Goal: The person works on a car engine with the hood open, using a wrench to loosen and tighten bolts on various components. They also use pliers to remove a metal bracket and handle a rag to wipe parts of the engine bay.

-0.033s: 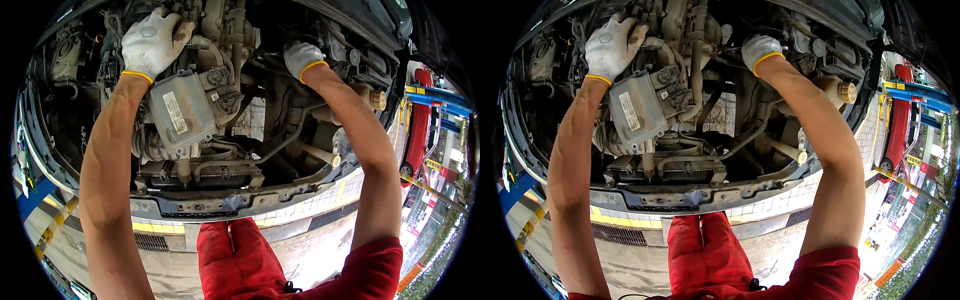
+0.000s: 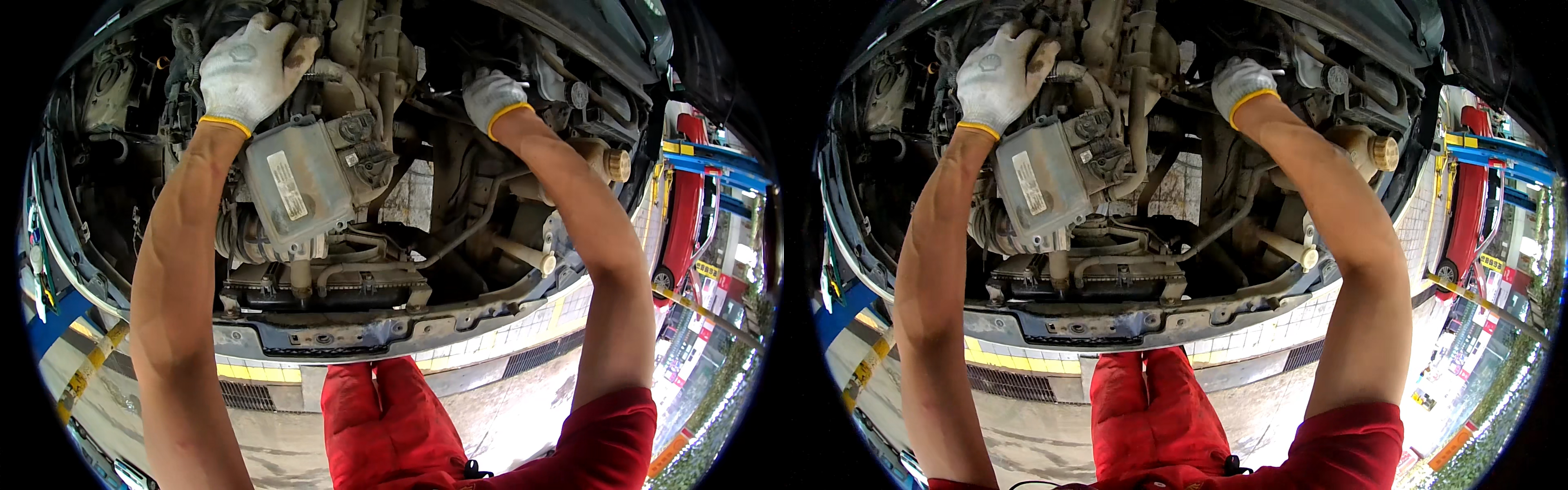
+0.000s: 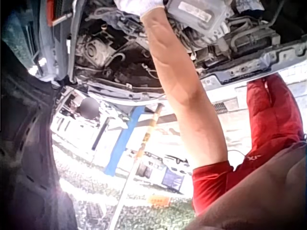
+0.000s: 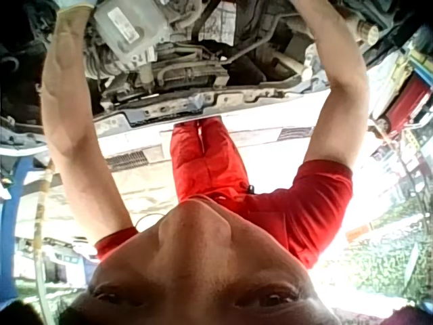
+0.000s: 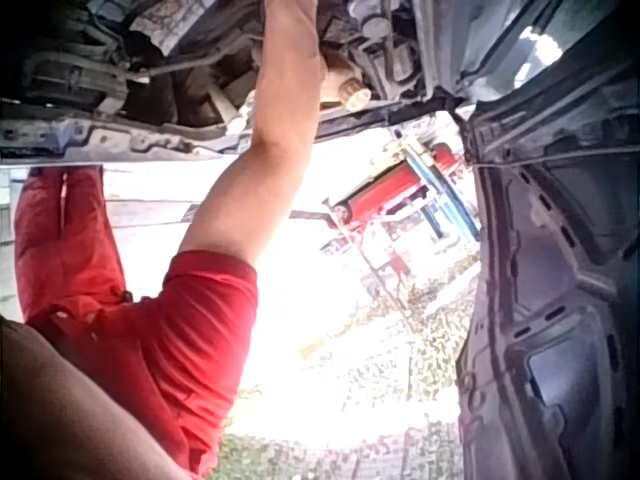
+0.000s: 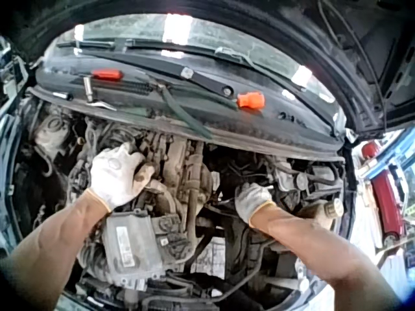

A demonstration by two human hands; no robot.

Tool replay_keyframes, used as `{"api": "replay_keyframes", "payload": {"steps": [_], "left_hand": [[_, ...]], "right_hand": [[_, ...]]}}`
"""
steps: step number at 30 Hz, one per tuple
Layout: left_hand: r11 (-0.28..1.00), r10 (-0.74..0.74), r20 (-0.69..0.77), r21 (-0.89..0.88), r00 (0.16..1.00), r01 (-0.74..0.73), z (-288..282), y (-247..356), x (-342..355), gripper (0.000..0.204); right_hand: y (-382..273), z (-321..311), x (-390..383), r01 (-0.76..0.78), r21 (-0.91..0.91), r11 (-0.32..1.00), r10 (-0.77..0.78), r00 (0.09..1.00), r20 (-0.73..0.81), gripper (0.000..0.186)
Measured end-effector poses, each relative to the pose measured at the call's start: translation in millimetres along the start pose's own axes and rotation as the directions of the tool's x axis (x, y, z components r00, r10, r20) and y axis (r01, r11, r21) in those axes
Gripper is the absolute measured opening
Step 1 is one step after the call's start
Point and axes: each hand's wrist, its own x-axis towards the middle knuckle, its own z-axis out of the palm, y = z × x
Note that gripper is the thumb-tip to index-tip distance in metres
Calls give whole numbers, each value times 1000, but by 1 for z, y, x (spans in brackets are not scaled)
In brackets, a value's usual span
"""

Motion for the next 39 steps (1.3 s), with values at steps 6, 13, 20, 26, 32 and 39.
{"api": "replay_keyframes", "payload": {"steps": [6,13,20,26,32,39], "left_hand": [[1000,12,19,4,1000,-12,-11,19,9,34],[1000,7,-11,15,1000,-6,-9,11,3,35],[997,-54,94,57,994,49,-16,14,5,38],[993,-108,112,-31,988,112,-29,24,12,34],[996,-64,-57,-66,996,60,-29,22,10,30],[995,-81,-30,-52,996,79,-28,19,7,33]], "right_hand": [[-12,77,22,-78,-171,982,51,986,-159,43],[-47,53,27,-369,-349,862,278,917,-285,40],[-56,30,38,-434,-306,847,362,894,-265,37],[-52,10,41,-366,-270,891,340,930,-138,43],[-8,-3,40,212,-366,906,-251,966,-62,27],[-24,-4,25,215,-327,920,-241,970,-40,22]]}}
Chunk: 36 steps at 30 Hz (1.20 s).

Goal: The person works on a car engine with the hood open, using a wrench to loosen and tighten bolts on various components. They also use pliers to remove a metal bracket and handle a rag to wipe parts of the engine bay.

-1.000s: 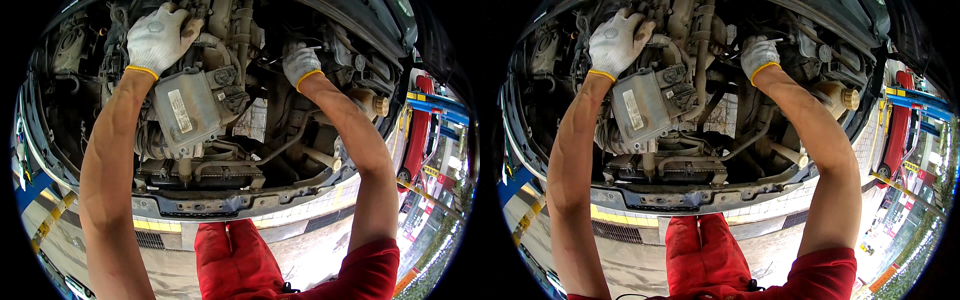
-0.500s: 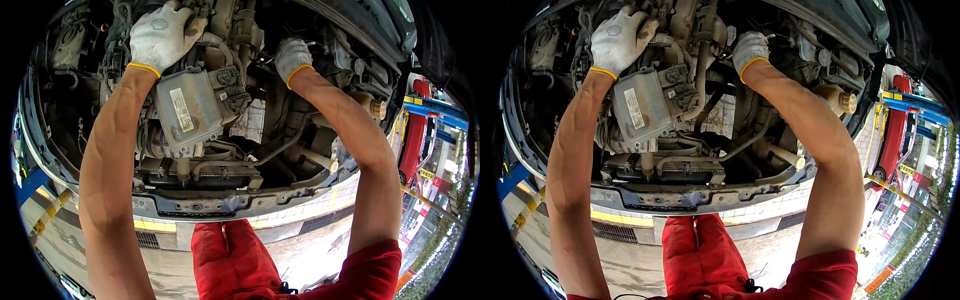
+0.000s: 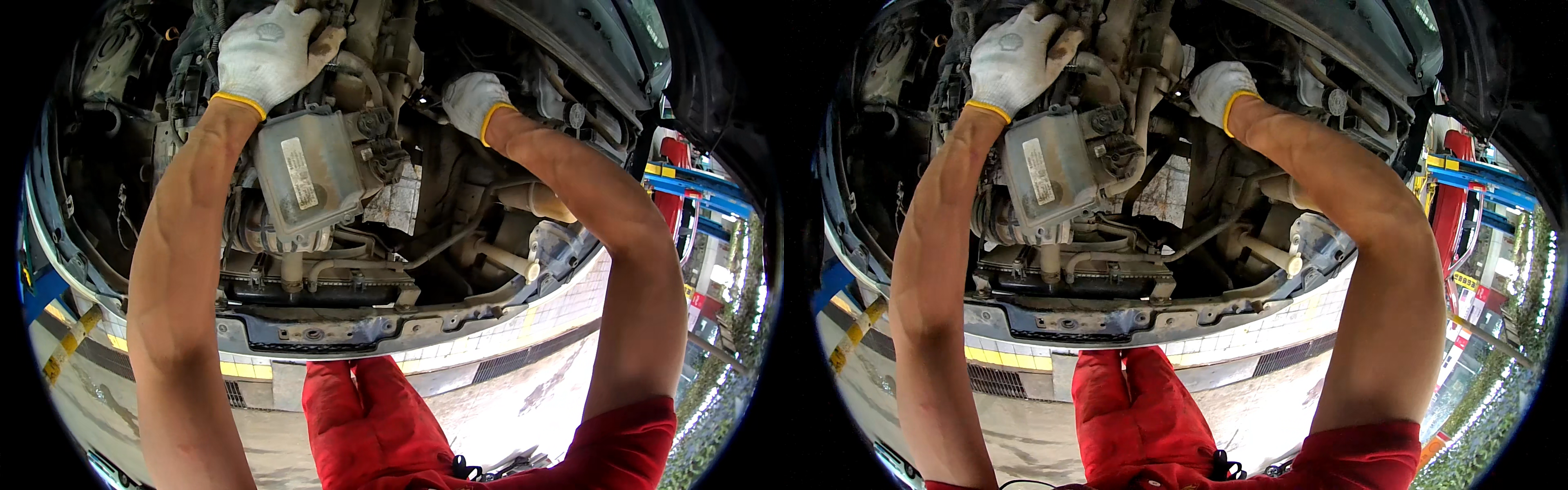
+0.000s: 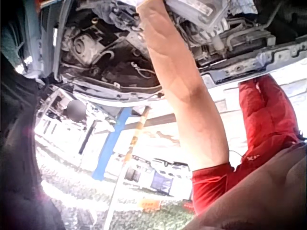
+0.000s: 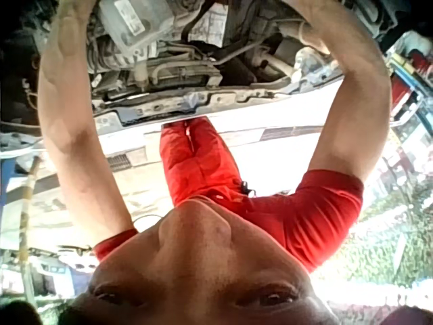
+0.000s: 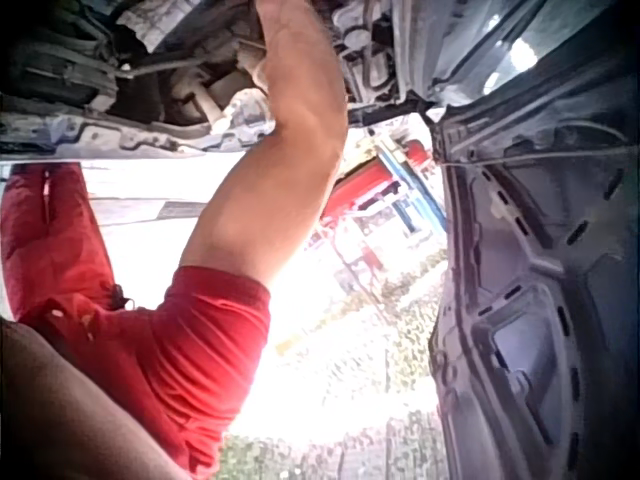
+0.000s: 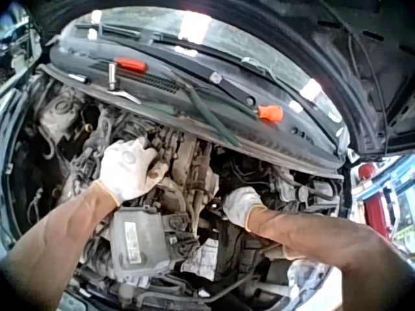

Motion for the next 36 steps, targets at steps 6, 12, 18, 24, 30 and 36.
{"api": "replay_keyframes", "payload": {"steps": [6,12,18,24,30,36], "left_hand": [[998,-50,55,25,997,49,-1,-3,-1,34],[999,-43,20,12,999,42,0,1,0,35],[1000,-27,6,10,1000,27,-2,0,0,34],[1000,-9,28,-23,1000,10,-1,-5,0,35],[998,7,-29,-57,1000,-8,3,-3,1,35],[999,36,29,7,999,-37,10,-7,3,37]], "right_hand": [[-21,-3,3,-60,55,997,60,998,10,21],[5,-9,7,-42,127,991,26,993,119,24],[56,18,21,156,41,987,-152,984,-88,23],[72,41,41,190,52,980,-186,980,-74,21],[53,8,9,158,81,984,-158,987,-13,19],[-9,6,0,13,16,1000,-17,955,297,22]]}}
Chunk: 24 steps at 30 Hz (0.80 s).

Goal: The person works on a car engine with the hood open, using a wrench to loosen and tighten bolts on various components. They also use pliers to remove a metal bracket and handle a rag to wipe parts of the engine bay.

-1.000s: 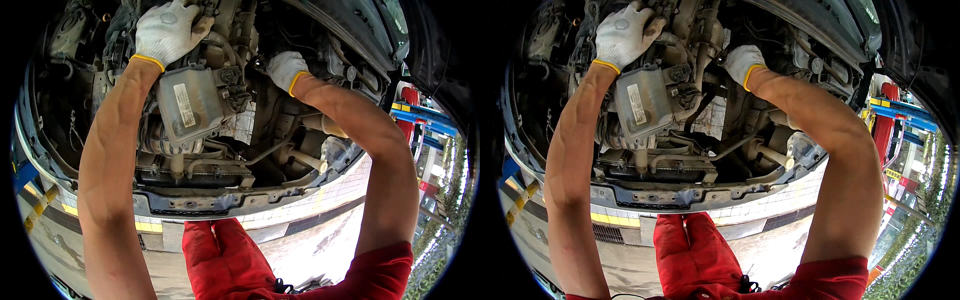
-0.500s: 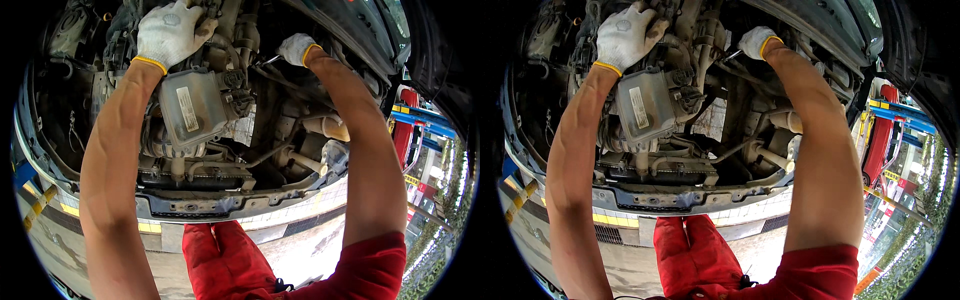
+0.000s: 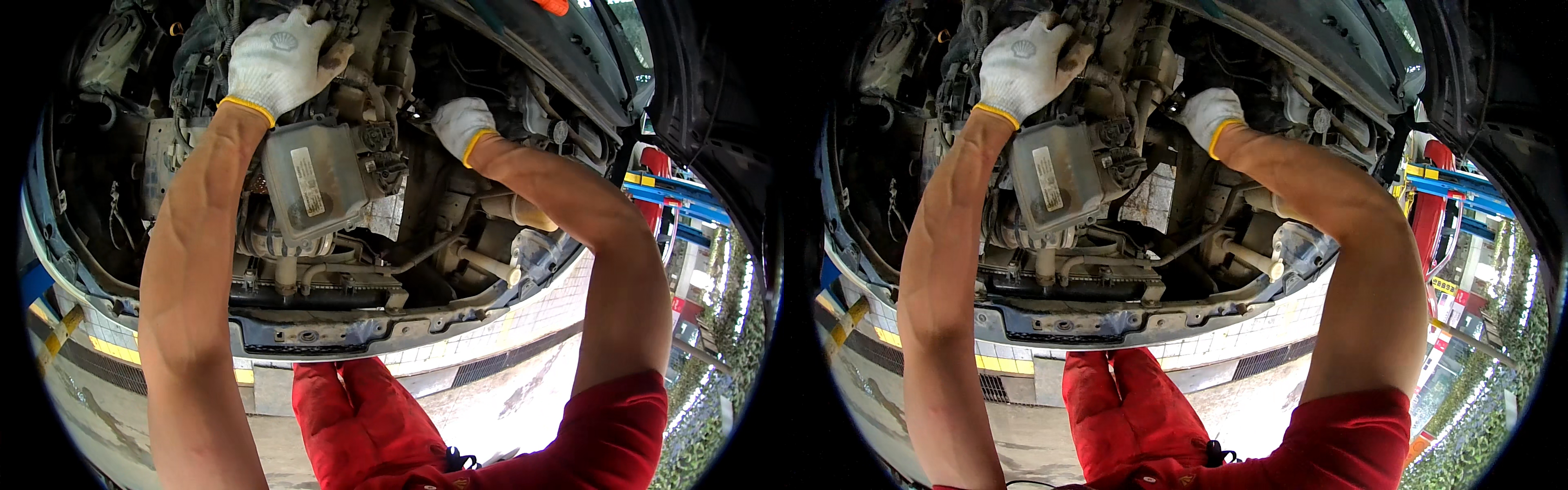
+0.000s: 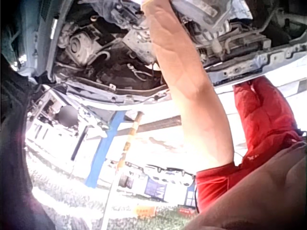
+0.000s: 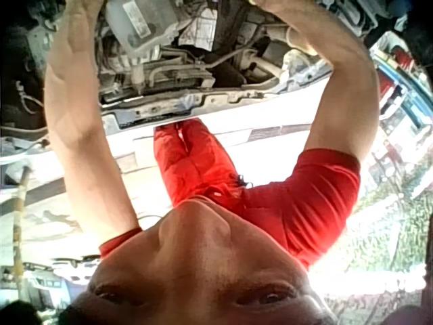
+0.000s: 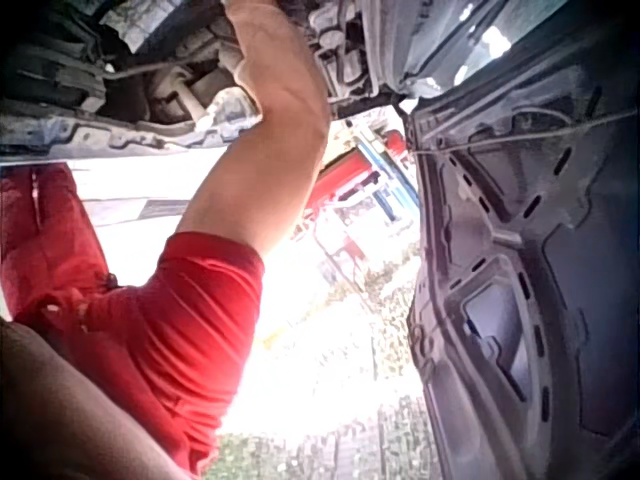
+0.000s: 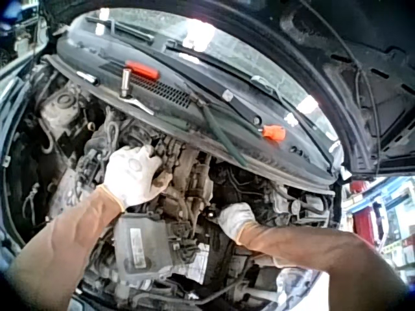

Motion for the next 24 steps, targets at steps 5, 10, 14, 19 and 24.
{"api": "replay_keyframes", "payload": {"steps": [5,10,14,19,24], "left_hand": [[997,-59,-33,-41,998,58,-12,-3,-5,36],[999,-25,-67,-50,997,22,-7,-4,-7,33],[998,-15,-92,-65,996,9,-7,-4,-8,31],[999,-53,-91,-16,994,52,-11,-2,-6,32],[998,-48,-31,-38,998,47,-10,4,-2,31]], "right_hand": [[54,20,2,132,65,989,-98,920,-378,31],[81,28,36,211,-112,971,-231,949,-215,47],[68,41,26,168,59,984,-145,948,-283,41],[13,17,-9,-191,-149,970,78,829,-554,22],[-11,-7,-2,18,99,995,-8,995,-104,18]]}}
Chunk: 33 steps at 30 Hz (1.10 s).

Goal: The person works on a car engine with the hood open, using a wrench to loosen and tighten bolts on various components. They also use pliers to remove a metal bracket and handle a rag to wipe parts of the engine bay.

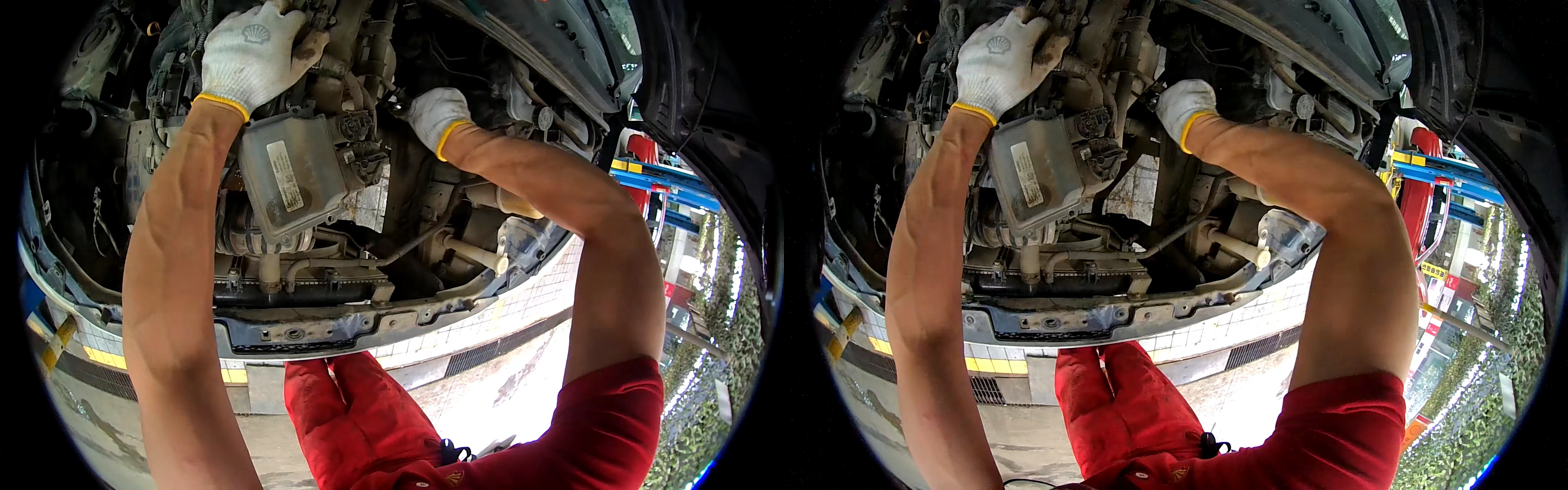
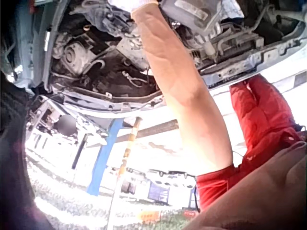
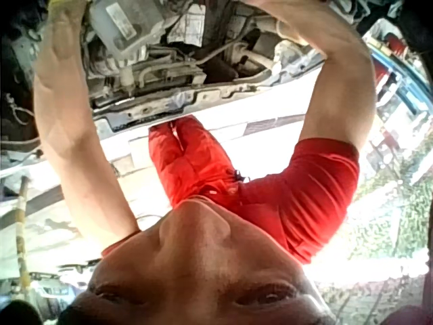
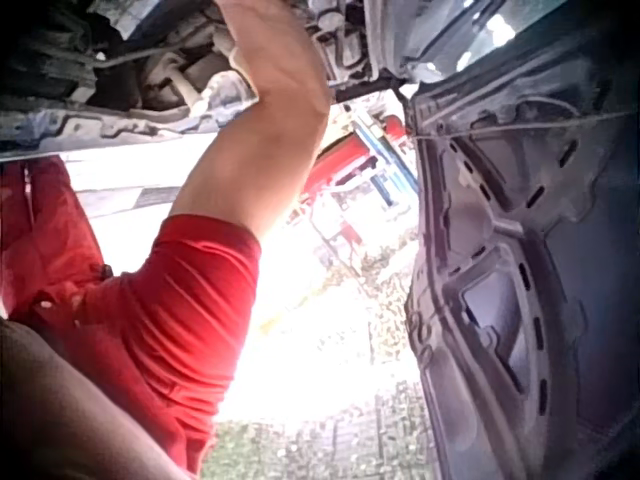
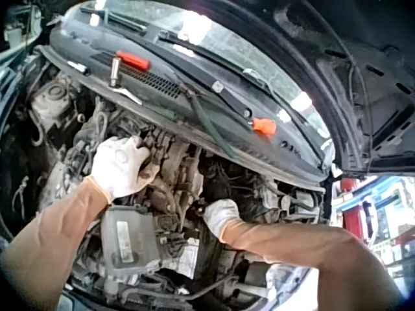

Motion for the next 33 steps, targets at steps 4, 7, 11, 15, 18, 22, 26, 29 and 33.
{"api": "replay_keyframes", "payload": {"steps": [4,7,11,15,18,22,26,29,33], "left_hand": [[999,31,-47,-7,998,-31,0,-7,-4,30],[999,52,-70,0,996,-52,4,-5,-7,31],[1000,5,-53,17,999,-4,2,-1,-3,31],[999,37,-73,6,997,-36,8,1,-4,31],[999,46,-58,-21,997,-47,7,4,1,30],[1000,-2,-34,0,999,2,1,-5,-3,29],[999,42,-84,-15,996,-43,2,5,1,29],[999,45,-64,-4,997,-45,2,3,-1,29],[1000,-1,-44,-25,999,-1,1,-4,-7,29]], "right_hand": [[40,20,-33,-42,-246,968,-33,956,-291,22],[62,36,-15,75,-81,994,-90,975,-202,25],[93,28,23,198,-39,979,-202,965,-167,24],[89,7,30,176,-13,984,-174,982,74,24],[75,-8,19,142,-191,971,-135,990,46,22],[32,-56,2,118,-236,965,-78,982,172,22],[84,-29,-14,-11,205,979,-58,943,329,26],[74,1,3,62,-1,998,-62,998,10,23],[41,-7,10,55,-309,949,-104,984,-144,16]]}}
